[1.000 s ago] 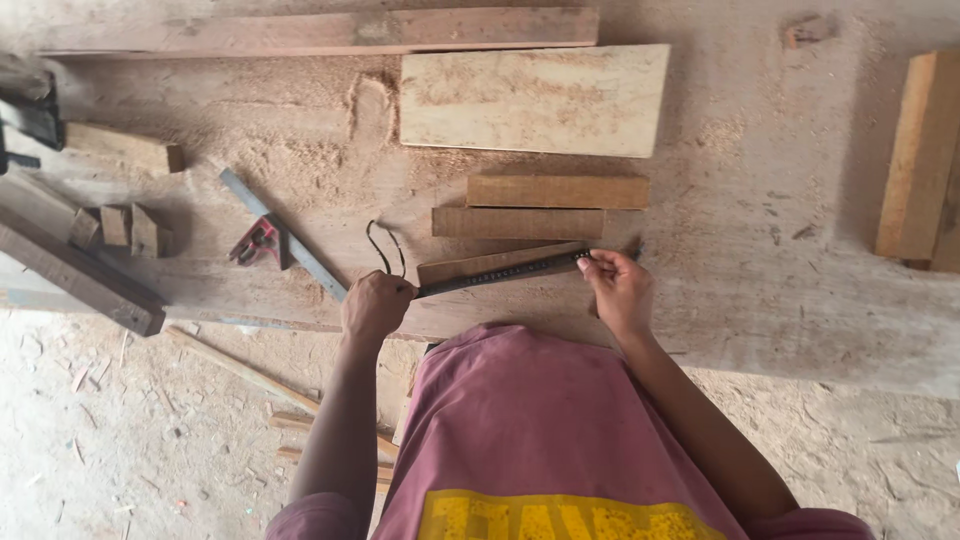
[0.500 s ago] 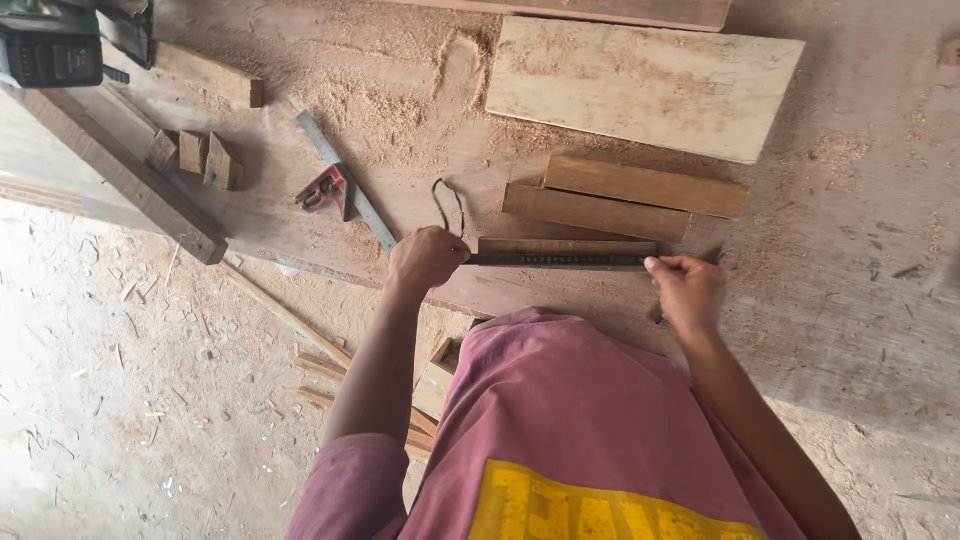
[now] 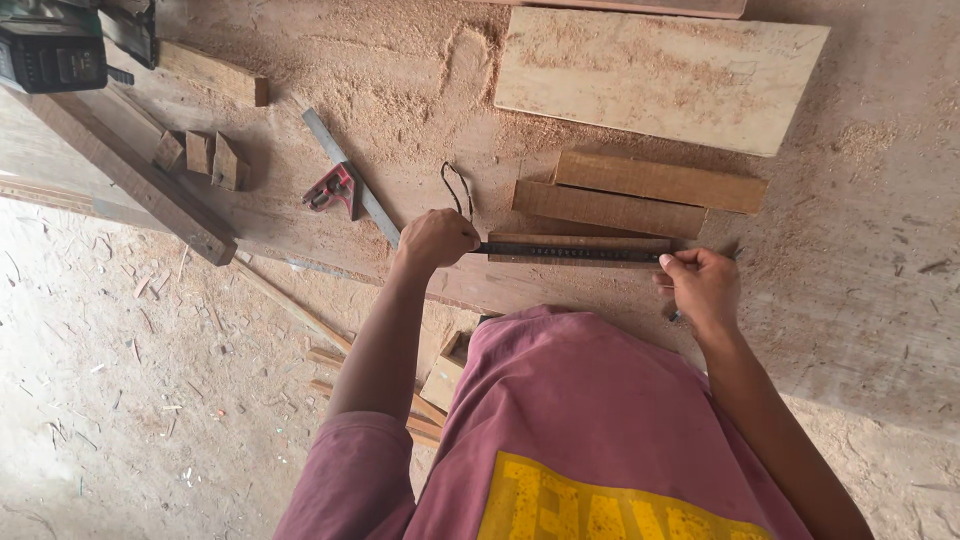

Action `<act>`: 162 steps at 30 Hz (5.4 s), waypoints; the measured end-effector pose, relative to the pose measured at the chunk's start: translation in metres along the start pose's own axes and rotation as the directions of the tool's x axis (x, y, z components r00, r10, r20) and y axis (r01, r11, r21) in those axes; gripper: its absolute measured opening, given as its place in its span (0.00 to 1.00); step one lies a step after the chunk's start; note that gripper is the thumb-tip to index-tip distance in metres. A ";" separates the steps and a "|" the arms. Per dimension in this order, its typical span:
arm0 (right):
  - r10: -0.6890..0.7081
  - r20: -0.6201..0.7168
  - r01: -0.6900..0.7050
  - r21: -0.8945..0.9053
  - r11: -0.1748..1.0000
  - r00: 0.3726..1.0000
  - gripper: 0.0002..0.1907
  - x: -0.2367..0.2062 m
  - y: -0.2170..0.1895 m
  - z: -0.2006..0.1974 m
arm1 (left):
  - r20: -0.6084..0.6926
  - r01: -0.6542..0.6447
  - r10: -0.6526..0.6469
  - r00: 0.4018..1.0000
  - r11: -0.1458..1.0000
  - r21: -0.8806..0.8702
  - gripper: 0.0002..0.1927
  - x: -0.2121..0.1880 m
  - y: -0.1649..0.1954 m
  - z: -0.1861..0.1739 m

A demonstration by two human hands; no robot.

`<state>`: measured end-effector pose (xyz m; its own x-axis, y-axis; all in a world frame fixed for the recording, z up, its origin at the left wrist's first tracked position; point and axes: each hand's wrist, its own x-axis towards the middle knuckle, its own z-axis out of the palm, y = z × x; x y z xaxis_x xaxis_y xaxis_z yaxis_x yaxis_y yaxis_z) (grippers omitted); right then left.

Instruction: The person uses a cordless circular saw to cut a wooden plank on a workbench. They then measure and mark smaller wooden pieces with a tape measure, pencil, and square before cutting them with the saw. The cut pieces are stacked on the workbench.

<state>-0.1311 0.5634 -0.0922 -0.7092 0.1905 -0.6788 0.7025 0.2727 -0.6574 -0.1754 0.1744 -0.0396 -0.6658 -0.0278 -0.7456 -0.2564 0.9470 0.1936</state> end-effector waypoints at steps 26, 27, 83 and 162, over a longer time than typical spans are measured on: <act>-0.249 -0.120 0.255 0.041 0.966 0.961 0.21 -0.003 0.052 0.010 | 0.088 0.028 -0.018 0.996 0.994 -0.107 0.15 0.012 -0.034 0.007; -0.248 -0.115 0.254 0.034 0.967 0.962 0.20 -0.002 0.053 0.010 | 0.086 0.050 -0.036 0.996 0.986 -0.161 0.16 0.012 -0.042 0.006; -0.383 0.004 0.370 0.257 0.893 0.924 0.36 -0.060 -0.020 -0.009 | 0.250 0.203 0.080 0.965 0.379 -0.903 0.21 0.002 -0.009 0.055; -0.348 0.005 0.309 0.447 0.839 0.937 0.21 -0.103 -0.095 -0.054 | -0.494 -0.477 0.533 0.687 0.844 0.247 0.32 -0.065 0.198 -0.044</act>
<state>-0.1281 0.5691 0.0583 -0.9090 0.0793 -0.4091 0.3970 -0.1334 -0.9081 -0.2138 0.3493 0.0749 -0.9402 0.3274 -0.0938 0.2742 0.8911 0.3616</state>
